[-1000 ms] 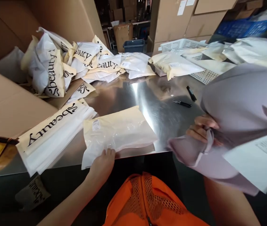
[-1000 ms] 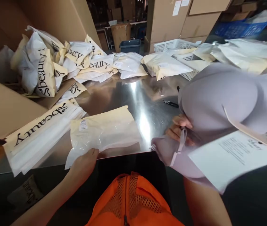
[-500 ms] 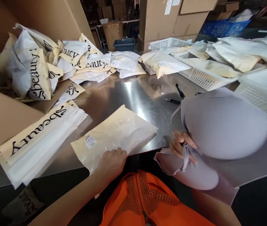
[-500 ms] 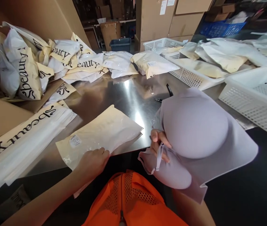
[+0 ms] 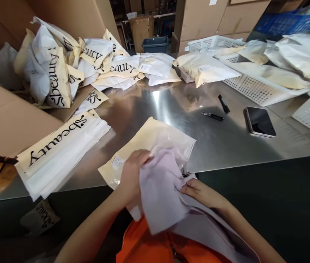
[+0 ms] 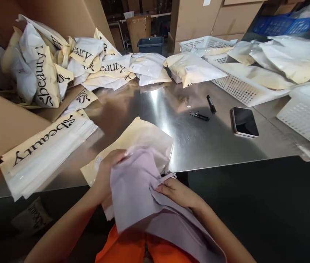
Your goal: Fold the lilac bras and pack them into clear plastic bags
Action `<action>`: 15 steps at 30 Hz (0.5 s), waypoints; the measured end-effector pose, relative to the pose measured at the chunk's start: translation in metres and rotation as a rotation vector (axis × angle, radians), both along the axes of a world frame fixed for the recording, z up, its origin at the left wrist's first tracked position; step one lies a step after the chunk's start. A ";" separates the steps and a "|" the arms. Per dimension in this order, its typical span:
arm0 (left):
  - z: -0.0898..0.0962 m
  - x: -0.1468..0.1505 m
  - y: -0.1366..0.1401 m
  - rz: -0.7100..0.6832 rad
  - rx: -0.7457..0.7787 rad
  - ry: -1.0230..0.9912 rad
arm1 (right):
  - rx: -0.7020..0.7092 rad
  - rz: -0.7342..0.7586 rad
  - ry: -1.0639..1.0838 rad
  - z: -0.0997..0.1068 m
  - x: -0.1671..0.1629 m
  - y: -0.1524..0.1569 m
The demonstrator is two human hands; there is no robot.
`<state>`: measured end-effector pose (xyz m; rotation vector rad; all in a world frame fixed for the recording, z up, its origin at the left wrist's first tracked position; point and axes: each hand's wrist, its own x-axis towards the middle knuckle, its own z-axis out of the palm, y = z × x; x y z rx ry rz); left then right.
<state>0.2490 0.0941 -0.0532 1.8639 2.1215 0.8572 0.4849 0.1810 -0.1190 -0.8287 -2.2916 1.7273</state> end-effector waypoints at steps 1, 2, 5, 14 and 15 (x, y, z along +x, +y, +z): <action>0.001 -0.002 -0.001 0.008 0.061 -0.046 | -0.019 -0.017 -0.039 0.001 -0.001 0.000; 0.002 -0.003 -0.001 -0.006 0.097 -0.066 | -0.042 -0.050 -0.080 0.001 -0.002 0.001; 0.000 0.008 -0.006 -0.221 0.064 0.068 | -0.143 -0.255 -0.102 0.003 -0.006 0.003; -0.038 0.046 -0.008 -0.362 0.006 0.359 | -0.558 -0.639 0.310 0.008 -0.034 0.004; -0.042 0.040 -0.007 -0.307 0.028 0.379 | -0.579 -0.631 0.301 0.005 -0.033 0.002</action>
